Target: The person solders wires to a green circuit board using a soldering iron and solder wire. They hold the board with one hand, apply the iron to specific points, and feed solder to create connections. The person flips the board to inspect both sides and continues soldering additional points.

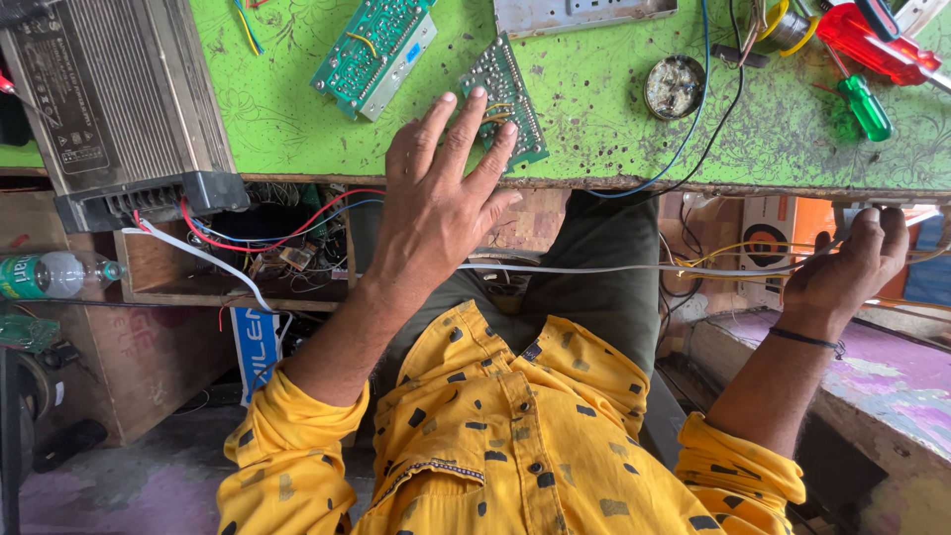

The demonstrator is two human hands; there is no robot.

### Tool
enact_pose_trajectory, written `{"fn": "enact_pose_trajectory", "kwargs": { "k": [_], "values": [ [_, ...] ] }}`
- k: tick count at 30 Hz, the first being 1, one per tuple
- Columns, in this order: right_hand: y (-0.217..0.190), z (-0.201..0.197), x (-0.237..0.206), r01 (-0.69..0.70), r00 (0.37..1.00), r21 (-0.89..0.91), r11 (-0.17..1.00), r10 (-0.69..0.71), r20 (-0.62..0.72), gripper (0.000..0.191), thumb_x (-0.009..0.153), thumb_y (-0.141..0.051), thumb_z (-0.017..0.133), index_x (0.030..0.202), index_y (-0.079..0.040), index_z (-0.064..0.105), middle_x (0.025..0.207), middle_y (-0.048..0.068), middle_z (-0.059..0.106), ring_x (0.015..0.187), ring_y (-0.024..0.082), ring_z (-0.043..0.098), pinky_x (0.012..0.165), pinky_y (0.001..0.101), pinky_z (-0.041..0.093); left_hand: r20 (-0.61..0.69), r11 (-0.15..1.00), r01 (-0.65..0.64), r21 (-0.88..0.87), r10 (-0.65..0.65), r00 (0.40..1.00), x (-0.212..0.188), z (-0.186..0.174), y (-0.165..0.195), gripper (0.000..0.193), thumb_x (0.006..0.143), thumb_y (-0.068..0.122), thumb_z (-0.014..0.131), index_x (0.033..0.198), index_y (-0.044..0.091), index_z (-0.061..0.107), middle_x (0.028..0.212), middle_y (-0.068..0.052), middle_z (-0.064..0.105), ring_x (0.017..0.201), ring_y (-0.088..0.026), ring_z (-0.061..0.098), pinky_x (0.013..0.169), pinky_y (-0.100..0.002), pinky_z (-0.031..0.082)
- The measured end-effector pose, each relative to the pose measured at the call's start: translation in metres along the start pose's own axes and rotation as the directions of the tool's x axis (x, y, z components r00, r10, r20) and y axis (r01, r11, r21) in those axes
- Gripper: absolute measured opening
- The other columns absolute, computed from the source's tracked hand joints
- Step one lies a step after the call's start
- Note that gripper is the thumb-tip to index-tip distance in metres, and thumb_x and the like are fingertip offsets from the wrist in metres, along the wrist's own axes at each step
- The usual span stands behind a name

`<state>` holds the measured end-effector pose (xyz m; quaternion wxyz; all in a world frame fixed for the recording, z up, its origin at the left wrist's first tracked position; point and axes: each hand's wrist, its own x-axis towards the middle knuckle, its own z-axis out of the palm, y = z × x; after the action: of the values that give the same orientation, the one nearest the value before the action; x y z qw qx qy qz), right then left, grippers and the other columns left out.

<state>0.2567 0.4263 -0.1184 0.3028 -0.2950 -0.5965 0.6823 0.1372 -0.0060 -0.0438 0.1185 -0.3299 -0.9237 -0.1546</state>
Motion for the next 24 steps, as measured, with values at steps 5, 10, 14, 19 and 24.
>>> {"fn": "enact_pose_trajectory", "kwargs": {
  "k": [5, 10, 14, 19, 24],
  "values": [
    [0.0001, -0.0024, 0.0001, -0.030, 0.999, -0.017, 0.999, 0.029, -0.033, 0.043, 0.110, -0.022, 0.062, 0.149, -0.007, 0.051, 0.136, 0.005, 0.062, 0.118, 0.014, 0.058, 0.091, 0.0316, 0.045, -0.013, 1.000, -0.006, -0.001, 0.006, 1.000, -0.0011, -0.0012, 0.0007, 0.066, 0.098, 0.052, 0.077, 0.150, 0.015, 0.060, 0.165, -0.016, 0.036, 0.151, -0.035, 0.033, 0.122, -0.057, 0.033],
    [-0.0005, -0.0021, -0.0002, -0.029, 0.999, -0.002, 1.000, 0.029, -0.023, 0.044, 0.110, -0.022, 0.062, 0.150, -0.007, 0.050, 0.139, 0.006, 0.062, 0.121, 0.015, 0.059, 0.092, 0.0327, 0.045, -0.014, 0.999, 0.000, -0.033, -0.001, 1.000, -0.0025, 0.0006, -0.0006, 0.069, 0.095, 0.052, 0.077, 0.150, 0.015, 0.060, 0.164, -0.016, 0.036, 0.150, -0.035, 0.033, 0.121, -0.057, 0.033],
    [0.0000, -0.0023, 0.0010, -0.042, 0.998, -0.006, 0.999, 0.042, -0.040, 0.046, 0.110, -0.022, 0.062, 0.151, -0.008, 0.049, 0.141, 0.006, 0.062, 0.121, 0.016, 0.059, 0.093, 0.0330, 0.044, -0.018, 0.999, -0.003, -0.039, 0.003, 1.000, -0.0030, 0.0024, -0.0002, 0.071, 0.098, 0.053, 0.077, 0.153, 0.012, 0.059, 0.165, -0.016, 0.035, 0.150, -0.036, 0.033, 0.121, -0.057, 0.033],
    [0.0014, -0.0036, 0.0021, -0.043, 0.998, -0.031, 0.999, 0.041, -0.050, 0.047, 0.110, -0.022, 0.062, 0.152, -0.007, 0.048, 0.141, 0.006, 0.061, 0.122, 0.016, 0.059, 0.094, 0.0335, 0.046, -0.024, 0.999, -0.005, -0.048, 0.004, 1.000, -0.0006, 0.0038, -0.0004, 0.071, 0.098, 0.051, 0.077, 0.153, 0.012, 0.059, 0.163, -0.015, 0.039, 0.148, -0.035, 0.035, 0.120, -0.057, 0.034],
    [0.0018, -0.0020, 0.0018, -0.014, 1.000, 0.001, 1.000, 0.014, -0.007, 0.046, 0.111, -0.021, 0.061, 0.152, -0.005, 0.048, 0.140, 0.008, 0.061, 0.125, 0.019, 0.060, 0.096, 0.0360, 0.047, -0.036, 0.998, -0.007, -0.059, 0.005, 0.999, 0.0018, 0.0022, -0.0001, 0.059, 0.098, 0.044, 0.080, 0.146, 0.013, 0.064, 0.160, -0.017, 0.041, 0.147, -0.036, 0.036, 0.119, -0.056, 0.035]
  ]
}}
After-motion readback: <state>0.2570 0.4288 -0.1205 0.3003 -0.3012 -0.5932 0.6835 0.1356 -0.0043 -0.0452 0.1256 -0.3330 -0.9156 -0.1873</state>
